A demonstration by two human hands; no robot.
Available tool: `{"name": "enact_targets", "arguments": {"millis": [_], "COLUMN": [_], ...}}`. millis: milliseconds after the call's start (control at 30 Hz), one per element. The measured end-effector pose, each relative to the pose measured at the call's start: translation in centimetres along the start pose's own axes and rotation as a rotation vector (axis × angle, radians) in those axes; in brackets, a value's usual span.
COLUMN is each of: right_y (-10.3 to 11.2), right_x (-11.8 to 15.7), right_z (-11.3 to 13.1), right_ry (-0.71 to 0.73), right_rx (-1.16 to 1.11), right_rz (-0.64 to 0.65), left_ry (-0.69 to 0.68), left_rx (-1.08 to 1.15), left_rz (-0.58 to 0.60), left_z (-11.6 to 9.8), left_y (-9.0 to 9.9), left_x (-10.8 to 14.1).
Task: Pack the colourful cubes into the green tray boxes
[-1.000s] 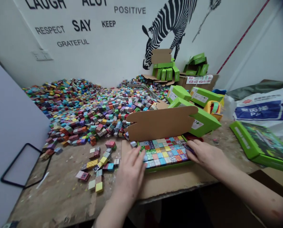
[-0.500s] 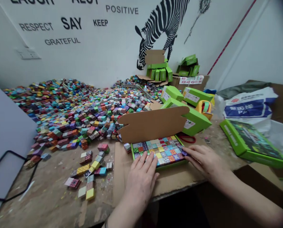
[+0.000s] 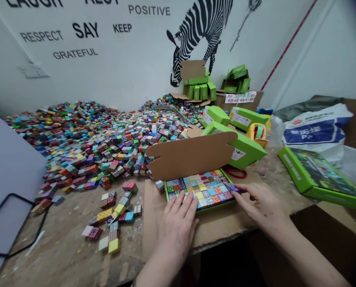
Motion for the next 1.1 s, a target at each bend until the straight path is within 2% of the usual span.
{"name": "enact_targets", "arguments": {"millis": [133, 233, 433, 700, 833, 900, 1100], "right_y": [-0.3, -0.2, 0.7, 1.7, 1.3, 1.1, 1.1], "right_x": [0.3, 0.8, 0.6, -2.2, -1.4, -0.3, 1.2], "right_z": [-0.1, -0.5, -1.3, -1.2, -1.2, -1.1, -0.7], "right_ry": [0.041, 0.064, 0.225, 0.466, 0.588, 0.575, 0.357], "right_rx": [0.032, 0.033, 0.199, 0.435, 0.503, 0.506, 0.419], "right_rz": [-0.023, 0.019, 0.127, 0.195, 0.257, 0.244, 0.225], "left_ry": [0.004, 0.010, 0.015, -0.025, -0.019, -0.013, -0.022], "left_rx": [0.014, 0.020, 0.024, 0.011, 0.002, -0.005, -0.010], "left_rz": [-0.011, -0.006, 0.019, 0.023, 0.030, 0.031, 0.027], "left_z": [-0.1, -0.1, -0.1, 0.4, 0.4, 0.3, 0.3], "left_y": [0.1, 0.1, 0.3, 0.4, 0.3, 0.3, 0.2], "left_x": [0.0, 0.0, 0.0, -0.2, -0.2, -0.2, 0.0]}}
Point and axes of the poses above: each hand's wrist, its own x-axis away from the middle knuckle, its own y-axis out of the back of the hand, z = x × y, the point moved 1 cm from there along -x, towards the middle knuckle, and after that the axes turned 3 degrees about x, right-handed, at the moved point
